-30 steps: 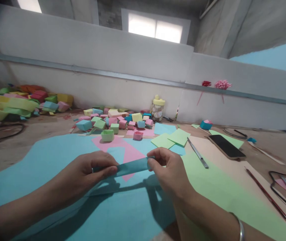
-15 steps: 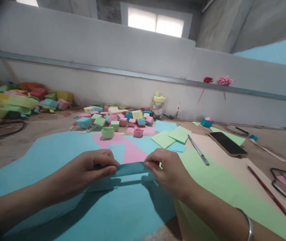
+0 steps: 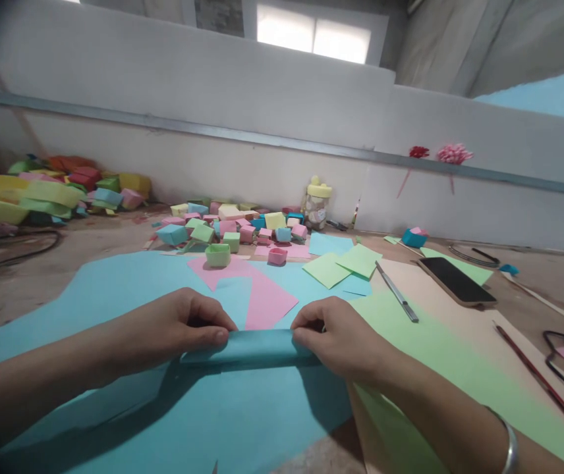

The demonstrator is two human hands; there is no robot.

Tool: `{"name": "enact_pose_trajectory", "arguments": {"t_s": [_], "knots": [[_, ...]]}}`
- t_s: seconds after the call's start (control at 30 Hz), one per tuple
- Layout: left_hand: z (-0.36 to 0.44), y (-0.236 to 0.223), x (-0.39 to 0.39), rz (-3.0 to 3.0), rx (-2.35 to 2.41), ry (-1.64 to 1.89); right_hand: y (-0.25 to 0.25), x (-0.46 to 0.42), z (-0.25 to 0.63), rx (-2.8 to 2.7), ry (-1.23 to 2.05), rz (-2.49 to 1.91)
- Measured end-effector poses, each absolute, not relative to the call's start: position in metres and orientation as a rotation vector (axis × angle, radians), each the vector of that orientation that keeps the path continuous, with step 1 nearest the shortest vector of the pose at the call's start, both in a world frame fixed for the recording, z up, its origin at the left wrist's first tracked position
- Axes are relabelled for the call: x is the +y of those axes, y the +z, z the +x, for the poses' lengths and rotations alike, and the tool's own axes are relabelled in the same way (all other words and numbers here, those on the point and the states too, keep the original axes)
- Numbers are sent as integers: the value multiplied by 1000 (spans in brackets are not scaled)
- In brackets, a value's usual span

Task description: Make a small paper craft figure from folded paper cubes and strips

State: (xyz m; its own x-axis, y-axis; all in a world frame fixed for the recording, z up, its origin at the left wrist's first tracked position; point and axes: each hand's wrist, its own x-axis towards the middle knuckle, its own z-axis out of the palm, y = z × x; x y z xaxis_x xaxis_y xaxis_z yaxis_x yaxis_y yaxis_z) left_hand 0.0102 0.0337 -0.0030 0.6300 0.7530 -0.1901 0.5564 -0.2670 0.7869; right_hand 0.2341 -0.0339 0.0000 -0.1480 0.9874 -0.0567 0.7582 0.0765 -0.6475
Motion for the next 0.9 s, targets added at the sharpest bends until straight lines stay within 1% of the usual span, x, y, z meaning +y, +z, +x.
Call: {"name": "enact_pose_trajectory", "arguments": {"t_s": [0.23, 0.43, 0.63, 0.77, 0.9], "knots": [[8, -2, 35, 2024, 1055, 242, -1, -33, 242, -1999, 764, -1732], [10, -1, 33, 2107, 1094, 257, -7, -32, 234, -2046, 592, -1747], [11, -4, 30, 2162, 1051, 268, -15, -32, 233, -2109, 495, -1701], [12, -9, 28, 2334, 947, 329, -19, -32, 232, -2269, 313, -1572], [9, -13, 35, 2479, 707, 189, -19, -30, 233, -2347, 302, -1497]]}}
